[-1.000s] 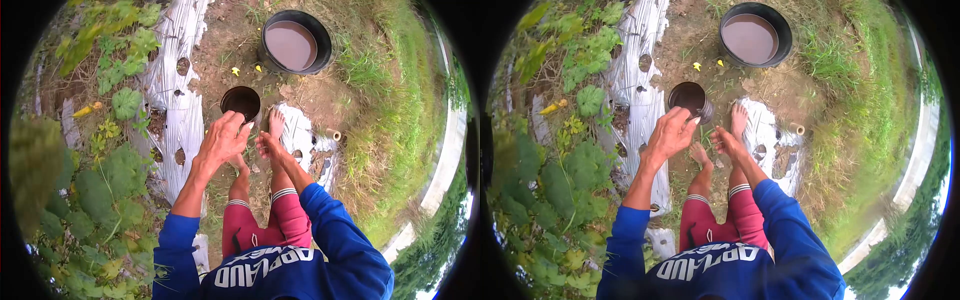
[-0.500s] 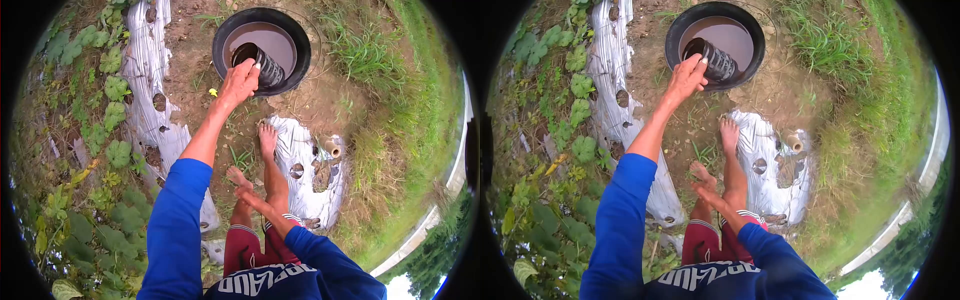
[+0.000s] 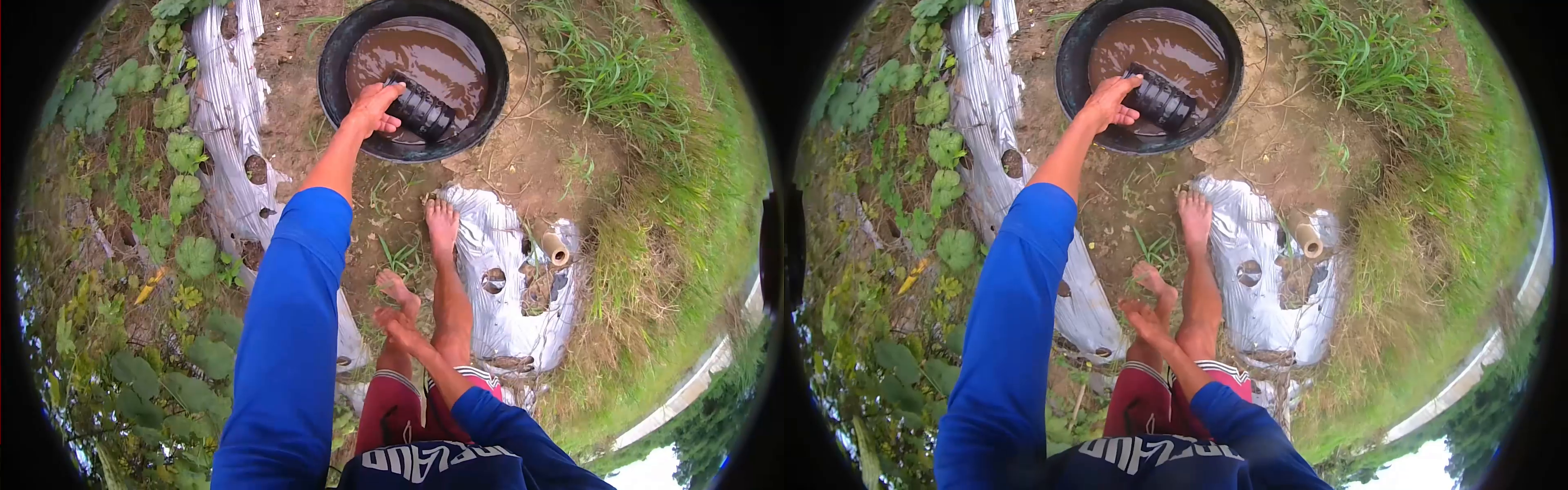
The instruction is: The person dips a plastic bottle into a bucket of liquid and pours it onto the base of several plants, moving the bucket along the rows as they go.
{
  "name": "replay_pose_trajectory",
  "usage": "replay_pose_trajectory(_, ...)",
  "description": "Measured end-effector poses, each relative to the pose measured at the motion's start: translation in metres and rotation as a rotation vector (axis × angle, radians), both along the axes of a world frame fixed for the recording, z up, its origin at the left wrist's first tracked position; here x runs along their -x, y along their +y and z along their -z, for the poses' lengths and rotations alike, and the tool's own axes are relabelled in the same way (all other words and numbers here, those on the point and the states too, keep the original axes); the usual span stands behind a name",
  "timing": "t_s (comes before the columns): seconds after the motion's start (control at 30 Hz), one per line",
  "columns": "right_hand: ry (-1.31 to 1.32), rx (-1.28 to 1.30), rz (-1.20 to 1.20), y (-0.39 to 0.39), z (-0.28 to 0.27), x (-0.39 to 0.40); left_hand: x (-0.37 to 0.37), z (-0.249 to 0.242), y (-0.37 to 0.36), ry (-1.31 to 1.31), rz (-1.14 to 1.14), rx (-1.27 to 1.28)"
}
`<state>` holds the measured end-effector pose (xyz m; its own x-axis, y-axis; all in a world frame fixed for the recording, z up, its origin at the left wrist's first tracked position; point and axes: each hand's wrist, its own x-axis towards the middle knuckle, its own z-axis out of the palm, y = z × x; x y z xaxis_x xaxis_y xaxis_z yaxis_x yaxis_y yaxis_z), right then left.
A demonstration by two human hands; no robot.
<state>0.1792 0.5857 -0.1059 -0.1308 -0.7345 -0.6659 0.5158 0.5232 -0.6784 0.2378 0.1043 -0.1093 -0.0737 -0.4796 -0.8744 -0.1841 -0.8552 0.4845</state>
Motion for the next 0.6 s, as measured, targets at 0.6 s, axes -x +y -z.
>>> replay_pose_trajectory(0.6,-0.324,-0.58,-0.773,-0.062,-0.066,0.044,0.002,0.009,0.007,-0.288,0.177,0.154)
